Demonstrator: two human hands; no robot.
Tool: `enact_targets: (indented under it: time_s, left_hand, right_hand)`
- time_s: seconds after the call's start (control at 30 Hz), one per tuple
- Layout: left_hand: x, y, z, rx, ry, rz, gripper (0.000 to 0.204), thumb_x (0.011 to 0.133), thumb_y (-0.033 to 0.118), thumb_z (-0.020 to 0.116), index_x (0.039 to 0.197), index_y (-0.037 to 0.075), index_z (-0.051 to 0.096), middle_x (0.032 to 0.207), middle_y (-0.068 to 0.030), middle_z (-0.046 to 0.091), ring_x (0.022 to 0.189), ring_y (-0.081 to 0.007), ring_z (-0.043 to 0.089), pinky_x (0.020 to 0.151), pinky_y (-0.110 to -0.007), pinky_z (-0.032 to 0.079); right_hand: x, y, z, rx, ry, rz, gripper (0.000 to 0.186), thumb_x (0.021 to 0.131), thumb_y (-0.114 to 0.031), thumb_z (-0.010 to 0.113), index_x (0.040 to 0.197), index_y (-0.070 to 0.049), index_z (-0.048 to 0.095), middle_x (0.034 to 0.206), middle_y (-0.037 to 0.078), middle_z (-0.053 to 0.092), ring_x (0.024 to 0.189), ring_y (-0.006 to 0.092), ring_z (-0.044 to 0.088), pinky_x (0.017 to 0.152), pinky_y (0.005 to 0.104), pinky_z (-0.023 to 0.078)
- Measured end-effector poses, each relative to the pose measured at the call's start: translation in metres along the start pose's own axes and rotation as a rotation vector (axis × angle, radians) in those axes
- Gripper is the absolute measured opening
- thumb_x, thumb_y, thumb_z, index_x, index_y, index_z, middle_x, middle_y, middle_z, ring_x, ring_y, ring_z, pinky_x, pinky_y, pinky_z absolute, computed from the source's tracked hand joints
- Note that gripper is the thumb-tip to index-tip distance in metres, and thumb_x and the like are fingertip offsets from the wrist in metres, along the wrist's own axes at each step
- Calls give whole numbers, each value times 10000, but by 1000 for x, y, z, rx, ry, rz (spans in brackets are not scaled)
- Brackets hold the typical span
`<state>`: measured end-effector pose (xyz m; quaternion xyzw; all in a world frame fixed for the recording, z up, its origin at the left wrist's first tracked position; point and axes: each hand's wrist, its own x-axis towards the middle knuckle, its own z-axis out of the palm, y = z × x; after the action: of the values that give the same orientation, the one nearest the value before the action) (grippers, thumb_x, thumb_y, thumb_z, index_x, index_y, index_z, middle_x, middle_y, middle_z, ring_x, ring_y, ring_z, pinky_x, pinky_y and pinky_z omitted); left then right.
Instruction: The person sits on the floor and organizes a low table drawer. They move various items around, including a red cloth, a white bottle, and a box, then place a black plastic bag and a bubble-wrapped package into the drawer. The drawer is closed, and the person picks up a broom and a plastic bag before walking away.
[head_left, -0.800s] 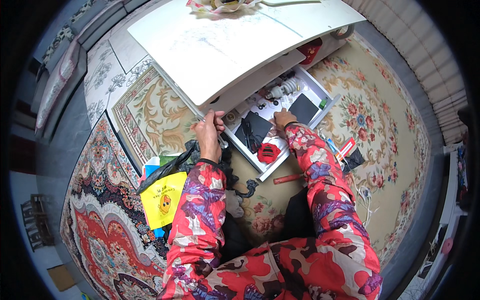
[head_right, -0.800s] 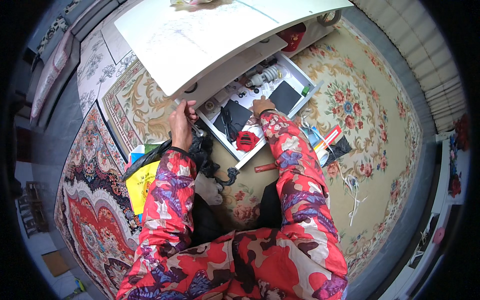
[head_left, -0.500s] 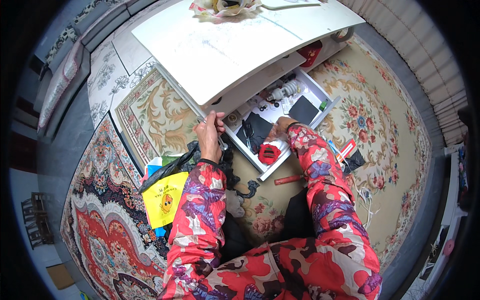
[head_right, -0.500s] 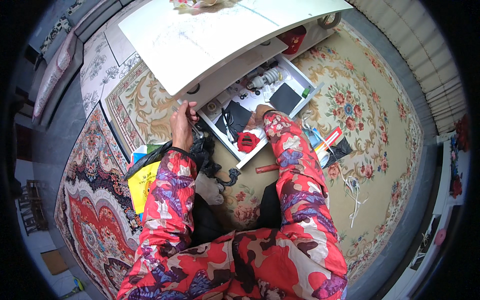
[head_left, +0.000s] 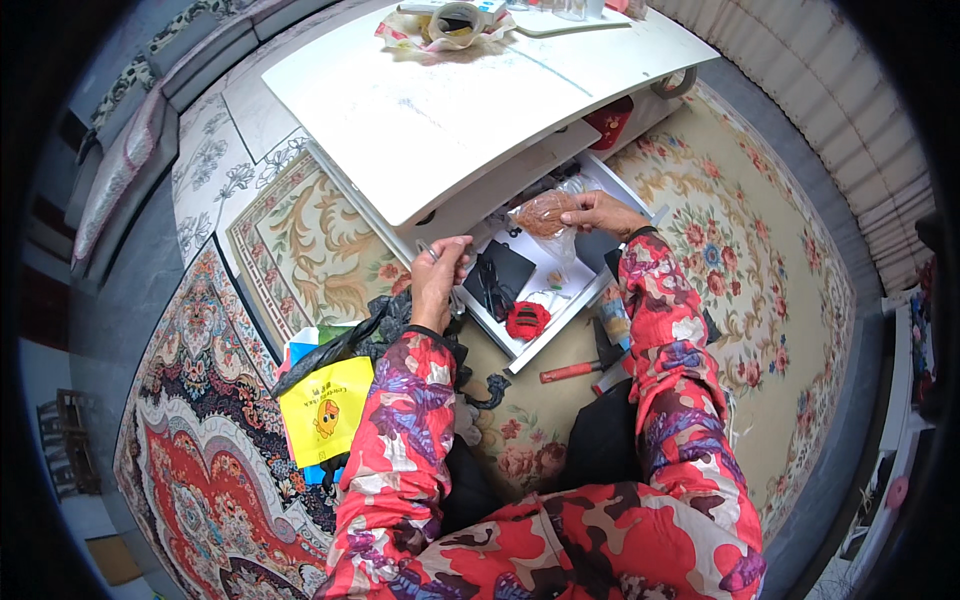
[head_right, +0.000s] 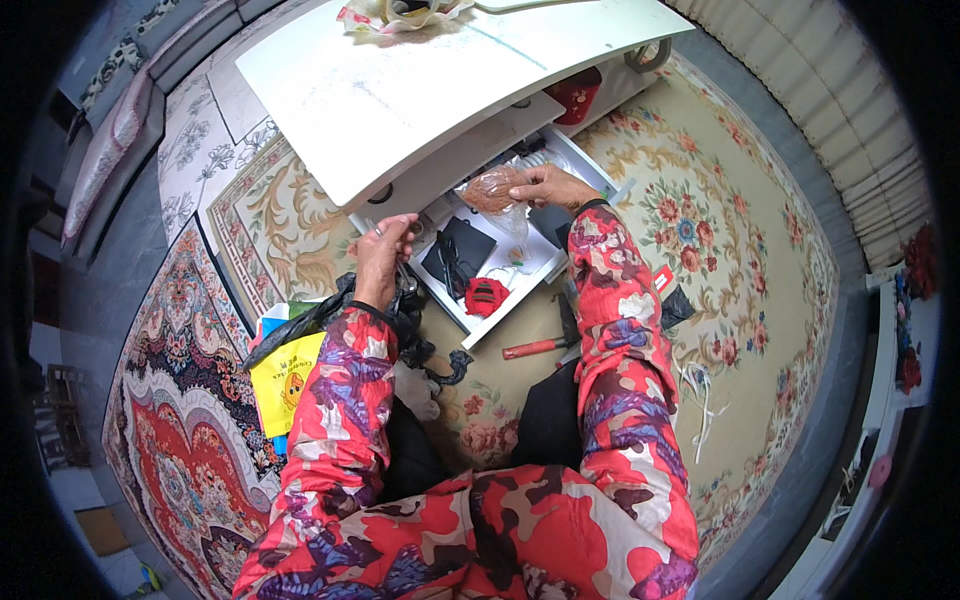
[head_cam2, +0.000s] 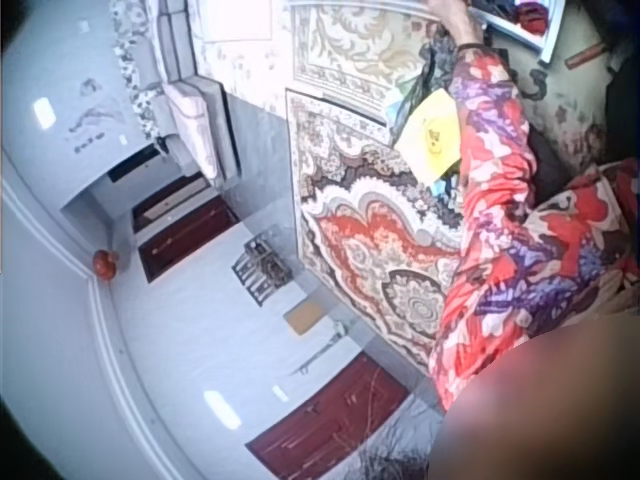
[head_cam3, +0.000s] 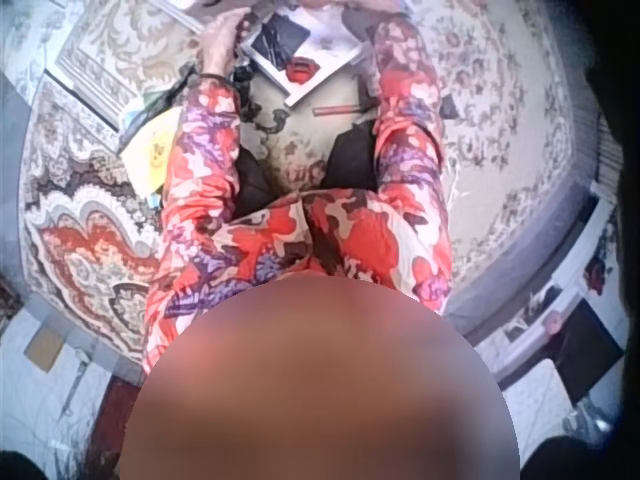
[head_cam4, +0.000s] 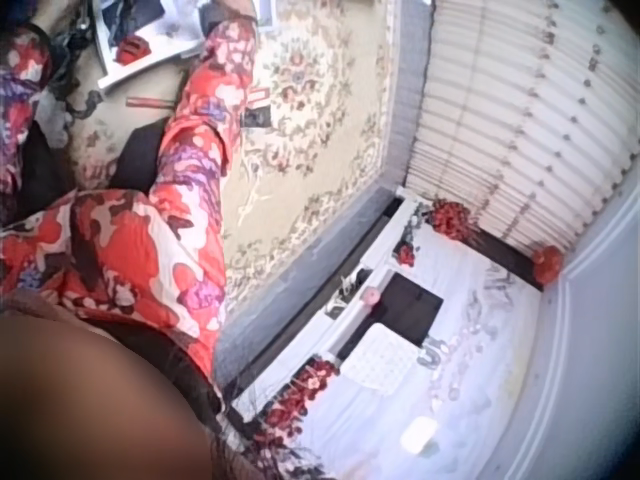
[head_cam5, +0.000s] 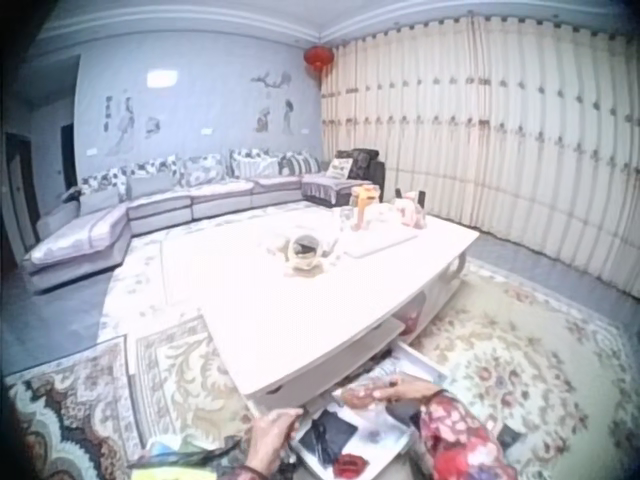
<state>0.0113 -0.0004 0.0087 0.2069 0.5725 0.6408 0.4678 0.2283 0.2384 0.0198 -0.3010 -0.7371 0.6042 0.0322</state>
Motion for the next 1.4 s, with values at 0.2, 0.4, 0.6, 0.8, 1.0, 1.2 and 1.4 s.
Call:
enact_targets:
  time_s: [0.2, 0.4, 0.6, 0.8, 1.0, 1.2, 1.4]
  left_hand:
    - [-9, 7, 10, 31, -88, 57, 370, 845, 228, 682, 1152, 41, 594, 807, 24, 597, 632, -43, 493, 540, -165, 367]
    - [-10, 10, 16, 47, -145, 131, 302, 808, 195, 723, 1052, 46, 627, 777, 48, 591, 606, -33, 481, 518, -160, 342]
    - [-10, 11, 16, -26, -106, 274, 222, 828, 169, 704, 978, 14, 650, 798, 12, 635, 630, -35, 506, 566, -184, 406]
    - [-4, 12, 7, -114, -58, 176, 348, 926, 377, 547, 985, 43, 625, 707, 9, 606, 545, -35, 445, 477, -173, 313]
    - [-2, 10, 2, -104, -9, 97, 430, 950, 409, 481, 1083, 16, 593, 751, 3, 578, 554, -44, 447, 473, -178, 322]
    - [0, 7, 1, -147, 107, 80, 285, 915, 301, 557, 1002, 41, 636, 715, 3, 593, 527, -33, 444, 465, -178, 315]
    - [3, 1, -2, -140, 246, 46, 207, 889, 192, 566, 998, 29, 631, 710, -8, 606, 500, -43, 431, 464, -197, 326]
  right_hand:
    - [-2, -49, 27, -1, -40, -148, 294, 789, -247, 712, 1009, -55, 681, 773, -47, 596, 691, 44, 479, 611, 208, 383]
    - [5, -78, 58, -111, -139, -217, 290, 789, -257, 713, 997, -55, 687, 741, -47, 583, 660, 43, 468, 579, 217, 390]
    - [-3, -102, 73, -54, -166, -210, 317, 816, -299, 699, 1013, -52, 666, 718, -44, 583, 569, 35, 462, 507, 185, 370]
    - [-8, -135, 84, 364, 121, -237, 370, 875, -272, 646, 1099, 18, 593, 854, 36, 645, 621, 57, 571, 545, 189, 460]
    - [2, -133, 89, 583, 113, -455, 707, 938, -226, 537, 1407, 90, 113, 1221, 246, 515, 1091, 318, 581, 894, 309, 519]
    - [17, -88, 50, 401, 346, -226, 450, 929, -180, 546, 1279, 72, 419, 1067, 173, 614, 881, 202, 645, 746, 250, 548]
    - [45, 21, 25, -129, 315, 122, 219, 853, -219, 596, 1005, -70, 649, 819, 32, 645, 656, 112, 607, 536, 259, 494]
